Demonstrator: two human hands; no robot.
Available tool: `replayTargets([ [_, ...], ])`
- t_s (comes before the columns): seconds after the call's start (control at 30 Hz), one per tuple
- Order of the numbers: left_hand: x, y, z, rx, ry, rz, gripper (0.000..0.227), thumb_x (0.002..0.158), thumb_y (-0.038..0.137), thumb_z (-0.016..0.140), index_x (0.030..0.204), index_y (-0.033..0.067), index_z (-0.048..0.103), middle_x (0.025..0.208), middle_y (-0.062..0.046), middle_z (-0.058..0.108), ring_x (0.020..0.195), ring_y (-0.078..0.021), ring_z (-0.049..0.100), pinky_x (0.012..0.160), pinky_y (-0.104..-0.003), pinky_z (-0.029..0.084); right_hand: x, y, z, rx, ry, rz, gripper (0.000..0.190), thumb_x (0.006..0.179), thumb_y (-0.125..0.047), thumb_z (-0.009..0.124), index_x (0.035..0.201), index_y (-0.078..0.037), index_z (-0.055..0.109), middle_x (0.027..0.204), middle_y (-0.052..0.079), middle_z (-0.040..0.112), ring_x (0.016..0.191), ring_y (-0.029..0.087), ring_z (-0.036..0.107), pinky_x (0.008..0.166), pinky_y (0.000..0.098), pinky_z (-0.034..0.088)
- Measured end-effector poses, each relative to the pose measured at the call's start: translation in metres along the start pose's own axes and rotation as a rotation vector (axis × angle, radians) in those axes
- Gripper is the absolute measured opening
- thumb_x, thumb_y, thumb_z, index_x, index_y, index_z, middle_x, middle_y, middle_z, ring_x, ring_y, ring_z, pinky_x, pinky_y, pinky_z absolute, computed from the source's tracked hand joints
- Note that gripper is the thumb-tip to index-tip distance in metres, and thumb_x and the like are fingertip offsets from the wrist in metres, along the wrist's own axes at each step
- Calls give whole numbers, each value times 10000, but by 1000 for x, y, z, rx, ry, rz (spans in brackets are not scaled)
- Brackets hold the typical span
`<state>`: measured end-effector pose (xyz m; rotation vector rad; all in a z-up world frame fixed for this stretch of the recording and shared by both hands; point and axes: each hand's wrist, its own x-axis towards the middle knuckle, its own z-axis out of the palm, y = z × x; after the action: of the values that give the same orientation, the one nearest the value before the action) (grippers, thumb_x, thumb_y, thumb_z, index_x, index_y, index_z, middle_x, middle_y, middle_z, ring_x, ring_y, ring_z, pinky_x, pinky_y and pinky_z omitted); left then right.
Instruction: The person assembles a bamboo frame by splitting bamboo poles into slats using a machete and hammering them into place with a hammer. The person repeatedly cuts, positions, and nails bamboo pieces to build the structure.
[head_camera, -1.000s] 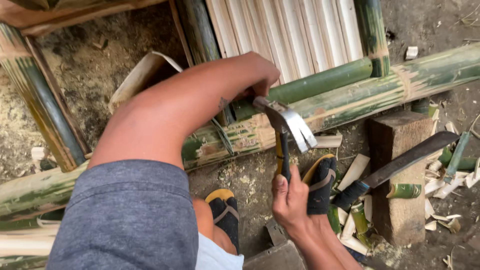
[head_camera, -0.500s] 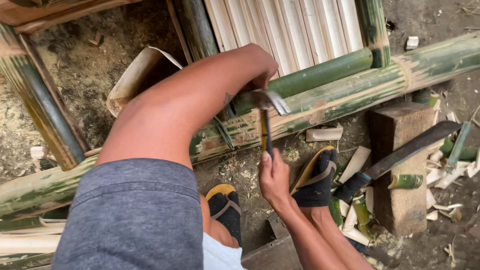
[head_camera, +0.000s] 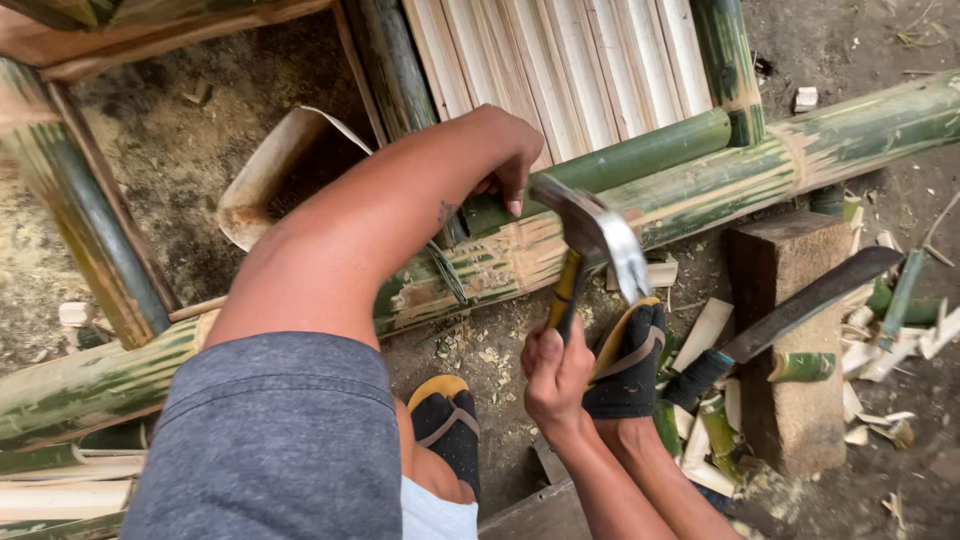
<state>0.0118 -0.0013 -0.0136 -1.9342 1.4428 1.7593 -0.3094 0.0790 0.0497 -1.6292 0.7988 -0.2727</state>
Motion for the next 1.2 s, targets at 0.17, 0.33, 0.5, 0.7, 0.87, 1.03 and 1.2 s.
replayTargets([
  [0.17,19,-1,6,-32,-29,25,458,723,386,938,941,6,803,899,-123,790,760,-276,737,679,-398,577,-11,21,5,-389,-8,-70,304,1084,-282,411,1060,10,491,612,36,544,503,126,518,482,300,423],
  [0.33,27,3,-8,-9,-35,7,437,738,372,931,954,14,803,920,-119,787,780,-273,732,700,-402,577,-2,22,5,-199,65,-88,306,1090,-309,430,1028,-24,521,619,66,537,503,147,509,478,317,395],
  [0.5,22,-2,3,-32,-53,15,416,753,357,924,967,21,803,941,-114,784,800,-270,726,722,-405,577,-15,24,13,23,6,-77,399,1091,-402,484,1069,-4,505,681,88,501,542,150,466,491,317,351],
  [0.7,9,7,-5,-17,-40,-19,392,771,339,916,983,30,803,967,-110,780,823,-266,720,747,-410,577,-19,40,12,-174,44,-91,393,1085,-388,463,1045,-3,531,660,4,556,545,92,529,503,280,419],
  [0.87,16,1,7,25,-39,-17,362,794,335,902,993,51,799,986,-94,777,843,-256,713,770,-408,568,-28,48,14,-186,30,-201,356,1119,-352,400,1064,-22,523,680,7,571,565,98,549,519,275,452],
  [1.03,38,5,5,-13,-121,15,169,838,214,811,996,163,841,985,-42,793,854,-201,714,765,-398,570,-8,37,11,-277,-9,8,322,1061,-299,432,1106,5,531,593,12,544,478,120,526,456,294,422],
  [1.2,35,-3,13,-43,-141,4,180,832,224,818,996,152,840,981,-52,787,849,-212,706,754,-406,560,-11,17,12,-392,-56,-97,254,1076,-221,462,1114,22,529,631,65,536,515,191,554,507,358,441],
])
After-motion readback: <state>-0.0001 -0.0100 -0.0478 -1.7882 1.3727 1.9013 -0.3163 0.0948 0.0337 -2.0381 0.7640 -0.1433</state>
